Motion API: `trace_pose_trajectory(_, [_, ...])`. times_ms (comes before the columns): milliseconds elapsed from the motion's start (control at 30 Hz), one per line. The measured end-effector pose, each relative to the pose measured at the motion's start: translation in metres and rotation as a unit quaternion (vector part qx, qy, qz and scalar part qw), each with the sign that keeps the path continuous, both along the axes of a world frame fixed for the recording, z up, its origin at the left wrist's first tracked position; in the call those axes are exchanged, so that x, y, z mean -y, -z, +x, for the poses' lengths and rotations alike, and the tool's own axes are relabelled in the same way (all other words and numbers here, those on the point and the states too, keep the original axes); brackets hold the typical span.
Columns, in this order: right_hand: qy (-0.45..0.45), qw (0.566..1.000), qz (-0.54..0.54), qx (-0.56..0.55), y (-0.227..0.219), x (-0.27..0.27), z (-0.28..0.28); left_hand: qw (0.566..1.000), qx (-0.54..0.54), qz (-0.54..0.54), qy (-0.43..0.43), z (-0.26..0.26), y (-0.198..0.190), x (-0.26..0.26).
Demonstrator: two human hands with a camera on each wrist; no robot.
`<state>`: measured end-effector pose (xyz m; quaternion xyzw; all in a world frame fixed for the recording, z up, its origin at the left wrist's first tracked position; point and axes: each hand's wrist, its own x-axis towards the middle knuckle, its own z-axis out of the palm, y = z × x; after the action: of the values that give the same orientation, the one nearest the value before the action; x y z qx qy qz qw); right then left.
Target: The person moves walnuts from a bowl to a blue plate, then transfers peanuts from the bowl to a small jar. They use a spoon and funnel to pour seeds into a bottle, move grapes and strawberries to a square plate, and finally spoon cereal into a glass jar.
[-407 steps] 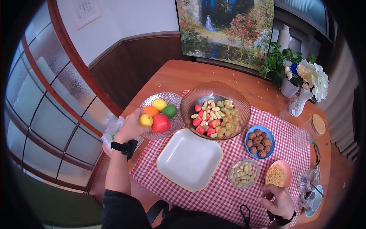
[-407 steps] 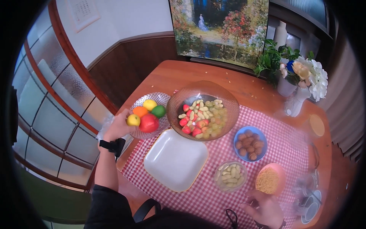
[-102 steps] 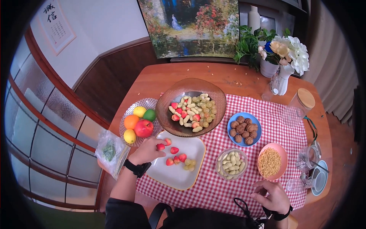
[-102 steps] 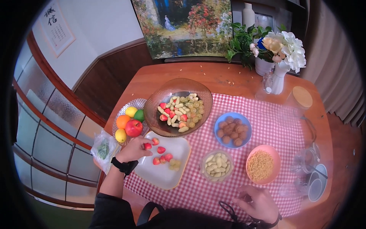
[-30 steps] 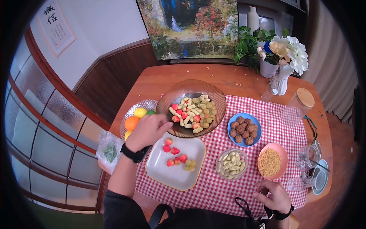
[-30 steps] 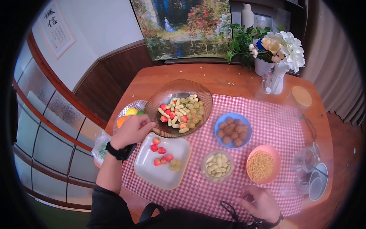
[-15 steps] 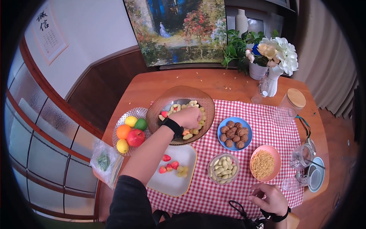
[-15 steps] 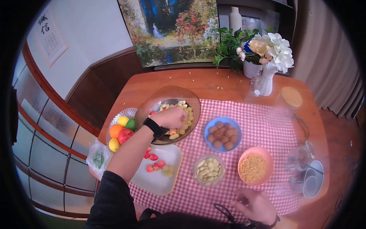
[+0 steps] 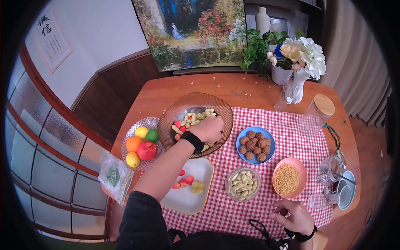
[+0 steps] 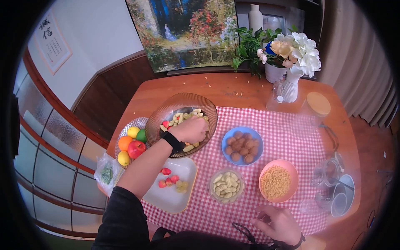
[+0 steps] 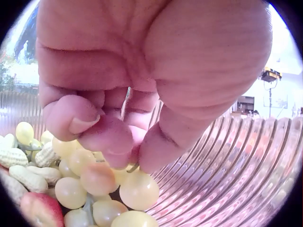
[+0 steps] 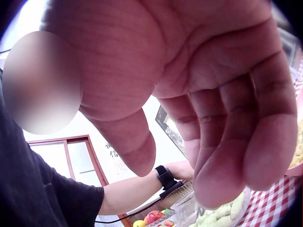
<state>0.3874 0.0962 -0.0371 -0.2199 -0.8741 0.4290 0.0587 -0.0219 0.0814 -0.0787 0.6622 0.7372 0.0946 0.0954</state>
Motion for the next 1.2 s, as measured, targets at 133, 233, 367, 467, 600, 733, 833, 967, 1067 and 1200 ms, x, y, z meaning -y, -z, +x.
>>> trace_pose_trajectory(133, [0.002,1.0,0.007,-0.002,-0.001,0.0,0.002,0.997,0.059,0.018,-0.036,0.008,-0.051,0.016])
trace_pose_trajectory(233, [0.004,1.0,-0.002,-0.003,0.0,0.001,0.003,0.963,0.249,0.054,-0.083,-0.002,-0.061,0.032])
trace_pose_trajectory(367, [-0.003,1.0,0.007,0.002,-0.002,0.004,0.003,0.859,0.497,0.1,-0.065,0.005,-0.073,0.074])
trace_pose_trajectory(467, [-0.003,1.0,0.005,-0.001,-0.002,0.005,0.003,0.787,0.6,0.101,-0.105,0.028,-0.078,0.115])
trace_pose_trajectory(600, [-0.016,1.0,0.007,-0.005,-0.003,0.007,-0.001,0.748,0.644,0.158,-0.044,0.051,-0.071,0.155])
trace_pose_trajectory(733, [-0.033,0.999,0.003,-0.039,-0.009,0.011,-0.014,0.703,0.688,0.174,-0.033,0.074,-0.065,0.171])
trace_pose_trajectory(833, [-0.042,0.993,-0.048,-0.101,-0.016,0.014,-0.029,0.717,0.684,0.129,0.029,0.102,-0.068,0.168])
trace_pose_trajectory(967, [-0.05,0.97,-0.15,-0.184,-0.017,0.021,-0.057,0.781,0.598,0.156,0.087,0.134,-0.067,0.155])
trace_pose_trajectory(1067, [-0.081,0.949,-0.22,-0.212,-0.012,0.028,-0.069,0.775,0.598,0.19,0.069,0.148,-0.058,0.148])
trace_pose_trajectory(1200, [-0.08,0.923,-0.273,-0.258,-0.011,0.039,-0.079,0.798,0.566,0.199,0.058,0.15,-0.052,0.146])
